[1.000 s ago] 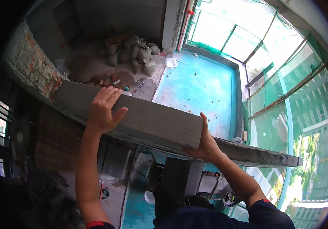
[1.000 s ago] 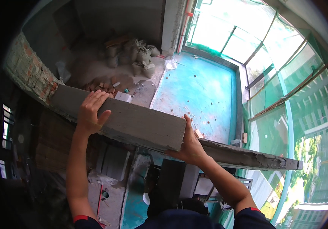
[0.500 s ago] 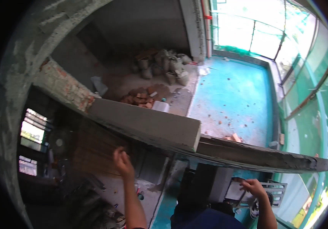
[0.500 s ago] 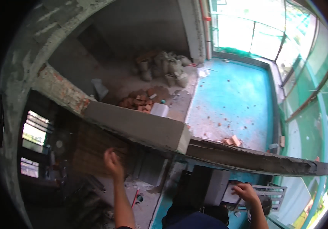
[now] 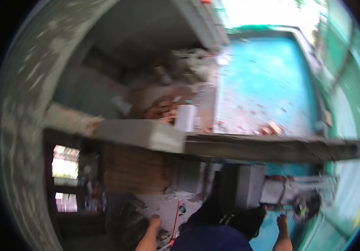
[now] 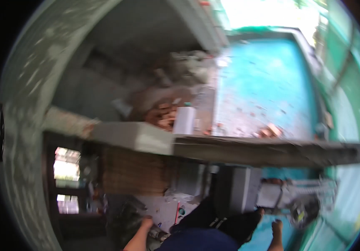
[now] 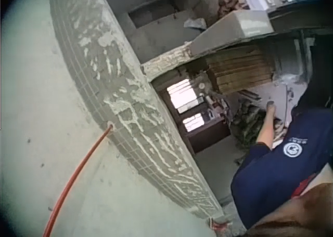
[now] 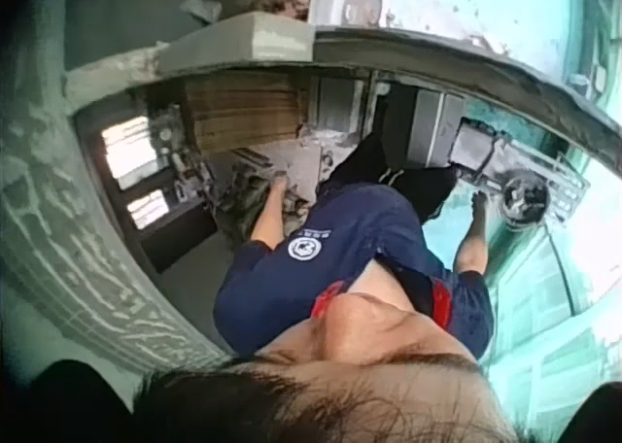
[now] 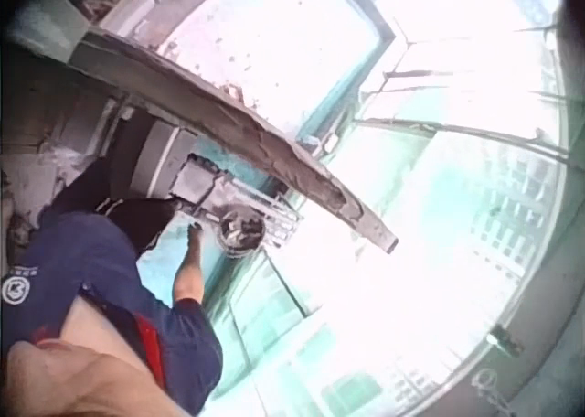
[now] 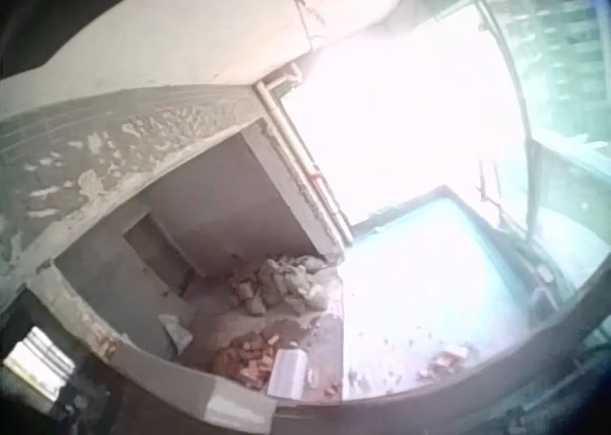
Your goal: The person applies mortar to a vertical structure using a trowel, places a masonry block on top, and uses the trowel to spread more mortar over the joints.
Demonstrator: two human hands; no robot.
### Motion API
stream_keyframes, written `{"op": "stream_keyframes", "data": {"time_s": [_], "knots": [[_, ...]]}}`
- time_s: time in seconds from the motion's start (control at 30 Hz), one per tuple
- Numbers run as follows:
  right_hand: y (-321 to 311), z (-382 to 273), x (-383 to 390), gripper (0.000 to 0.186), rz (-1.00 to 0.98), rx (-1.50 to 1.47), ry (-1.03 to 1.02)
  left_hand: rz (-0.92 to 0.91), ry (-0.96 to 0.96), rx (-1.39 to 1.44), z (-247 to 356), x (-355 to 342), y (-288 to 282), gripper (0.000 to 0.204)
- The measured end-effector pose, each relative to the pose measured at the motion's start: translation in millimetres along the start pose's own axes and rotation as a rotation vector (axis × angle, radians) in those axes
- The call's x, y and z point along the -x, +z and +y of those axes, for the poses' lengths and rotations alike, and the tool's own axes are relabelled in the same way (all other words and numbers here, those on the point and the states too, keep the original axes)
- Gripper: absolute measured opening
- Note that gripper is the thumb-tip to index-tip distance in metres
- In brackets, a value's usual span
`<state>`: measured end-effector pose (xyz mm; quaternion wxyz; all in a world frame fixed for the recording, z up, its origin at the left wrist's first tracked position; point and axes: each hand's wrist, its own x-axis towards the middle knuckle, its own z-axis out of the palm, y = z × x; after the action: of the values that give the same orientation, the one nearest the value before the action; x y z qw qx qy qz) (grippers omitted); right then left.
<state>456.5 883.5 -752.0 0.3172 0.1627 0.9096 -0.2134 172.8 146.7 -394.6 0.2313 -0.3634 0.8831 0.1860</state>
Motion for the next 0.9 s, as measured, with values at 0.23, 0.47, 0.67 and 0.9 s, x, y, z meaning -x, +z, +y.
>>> {"op": "stream_keyframes", "data": {"time_s": [0.23, 0.47, 0.67, 0.9], "knots": [[-65.5, -110.8, -18.5, 0.030, -0.007, -0.687, 0.832, -0.064, 0.089, -0.101, -20.4, 19.3, -57.9, 0.027], [98.0, -36.5, -75.4, 0.058, 0.149, -1.037, 0.526, 0.014, 0.115, -0.751, 78.9, 121.9, -78.5, 0.031], [196.4, 45.0, -146.2, 0.045, 0.302, -0.185, 0.249, 0.081, -0.109, -0.714, 59.4, 111.4, -53.9, 0.033], [175.2, 5.1, -158.0, 0.053, 0.202, -0.522, 0.429, 0.171, -0.163, -0.637, 63.4, 122.7, -95.3, 0.044]]}}
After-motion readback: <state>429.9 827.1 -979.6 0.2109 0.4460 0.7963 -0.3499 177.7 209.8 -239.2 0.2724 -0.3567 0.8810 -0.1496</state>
